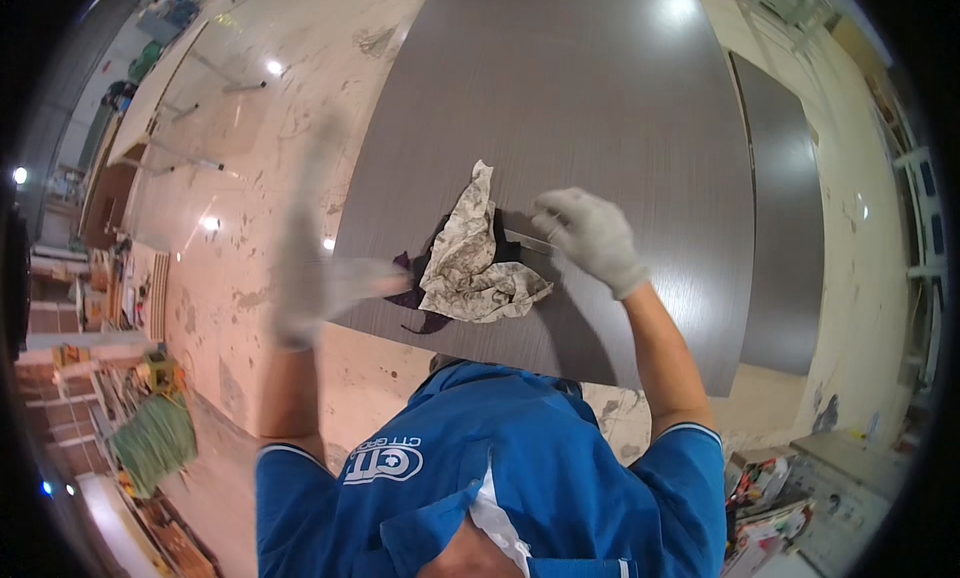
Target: The person wipes a large flat panel with a cloth and uses a scraper to remove residue. They repeatedly wipe and scrape the surface, moving around the panel to cover different areas.
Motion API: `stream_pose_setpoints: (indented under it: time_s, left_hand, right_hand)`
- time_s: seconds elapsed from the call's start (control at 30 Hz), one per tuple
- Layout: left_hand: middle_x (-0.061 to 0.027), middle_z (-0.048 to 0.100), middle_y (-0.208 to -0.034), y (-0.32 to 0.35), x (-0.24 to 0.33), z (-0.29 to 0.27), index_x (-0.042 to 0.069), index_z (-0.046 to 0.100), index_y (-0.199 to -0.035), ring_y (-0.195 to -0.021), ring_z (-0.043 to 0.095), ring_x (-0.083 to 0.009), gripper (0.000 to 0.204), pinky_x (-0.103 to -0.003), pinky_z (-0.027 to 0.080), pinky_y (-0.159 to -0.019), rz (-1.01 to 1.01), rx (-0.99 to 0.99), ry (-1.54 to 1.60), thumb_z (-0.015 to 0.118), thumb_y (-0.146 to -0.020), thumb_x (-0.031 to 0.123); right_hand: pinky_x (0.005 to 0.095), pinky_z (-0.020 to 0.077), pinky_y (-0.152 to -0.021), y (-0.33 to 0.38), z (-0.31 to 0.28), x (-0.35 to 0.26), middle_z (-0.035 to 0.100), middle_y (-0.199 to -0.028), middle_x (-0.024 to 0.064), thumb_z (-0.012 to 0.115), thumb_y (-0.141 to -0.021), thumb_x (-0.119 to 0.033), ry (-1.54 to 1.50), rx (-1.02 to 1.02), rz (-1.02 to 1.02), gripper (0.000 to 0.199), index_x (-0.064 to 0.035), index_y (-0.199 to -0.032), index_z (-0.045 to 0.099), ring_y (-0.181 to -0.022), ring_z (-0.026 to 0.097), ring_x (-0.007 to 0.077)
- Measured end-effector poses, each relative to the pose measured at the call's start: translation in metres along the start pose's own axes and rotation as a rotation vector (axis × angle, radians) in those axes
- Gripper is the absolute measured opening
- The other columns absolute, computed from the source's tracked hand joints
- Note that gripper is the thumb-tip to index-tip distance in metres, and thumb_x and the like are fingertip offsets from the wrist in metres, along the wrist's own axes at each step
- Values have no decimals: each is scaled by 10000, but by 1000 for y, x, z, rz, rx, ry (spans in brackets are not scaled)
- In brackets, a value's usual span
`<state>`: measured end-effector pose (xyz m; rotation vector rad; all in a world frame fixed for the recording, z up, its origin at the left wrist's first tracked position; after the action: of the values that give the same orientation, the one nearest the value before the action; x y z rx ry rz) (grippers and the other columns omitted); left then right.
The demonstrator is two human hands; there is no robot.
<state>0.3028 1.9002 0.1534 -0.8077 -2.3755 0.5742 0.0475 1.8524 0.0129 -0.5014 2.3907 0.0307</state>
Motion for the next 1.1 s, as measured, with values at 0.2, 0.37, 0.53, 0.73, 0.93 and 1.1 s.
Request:
stream_pose_setpoints:
  time_s: [0.2,0.37,0.53,0.73,0.93,1.1]
  left_hand:
    - [-199,438,-1535,127,-40,181,207,606,-1411,-1412,354,-490,847,-675,221,-1165,-294,-449,-299,713,-753,730]
    - [-151,661,-1204,190,-84,165,90,647,-1258,-1131,631,-320,490,-426,547,-922,-483,-263,-162,779,-819,264]
    - [-155,707,-1141,181,-121,108,14,632,-1294,-1091,664,-262,570,-356,541,-945,-619,263,-76,785,-746,35]
    - [-104,720,-1162,40,-88,167,88,696,-1225,-1114,662,-313,535,-443,510,-991,-419,149,-96,840,-711,59]
    - [16,600,-1418,51,11,282,210,640,-1303,-1318,522,-304,397,-725,289,-1063,32,-497,-175,677,-931,344]
    - [-97,714,-1209,164,-118,148,87,708,-1196,-1077,673,-230,237,-375,544,-913,-597,-95,15,605,-983,107]
  right_hand:
    - [413,535,-892,21,100,39,683,-1082,49,695,-909,-304,379,-40,-107,298,-157,-1169,686,-1041,653,263]
    - [408,548,-851,49,106,46,669,-1031,53,617,-930,-199,468,-64,-115,138,-118,-1029,670,-966,652,251]
    - [402,574,-801,57,104,51,680,-996,85,590,-941,-145,595,-142,-22,106,-92,-1000,660,-933,681,256]
    - [352,552,-694,70,42,93,691,-925,92,577,-1008,-134,46,334,221,153,-31,-1091,654,-819,675,171]
    - [268,491,-628,119,-1,142,631,-855,29,555,-1065,-164,-505,555,494,179,-15,-1138,623,-700,566,92]
    - [241,455,-612,157,-17,173,612,-843,15,538,-1078,-157,-694,660,552,163,-20,-1145,596,-691,535,74]
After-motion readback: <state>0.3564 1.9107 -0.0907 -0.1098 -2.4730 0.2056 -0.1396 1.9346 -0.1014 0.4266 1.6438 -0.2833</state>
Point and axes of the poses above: each hand's wrist, its own y-axis away from the middle knuckle, its own z-axis out of the palm, x = y × z, the point moved 6 cm from there along -y, towards the middle knuckle
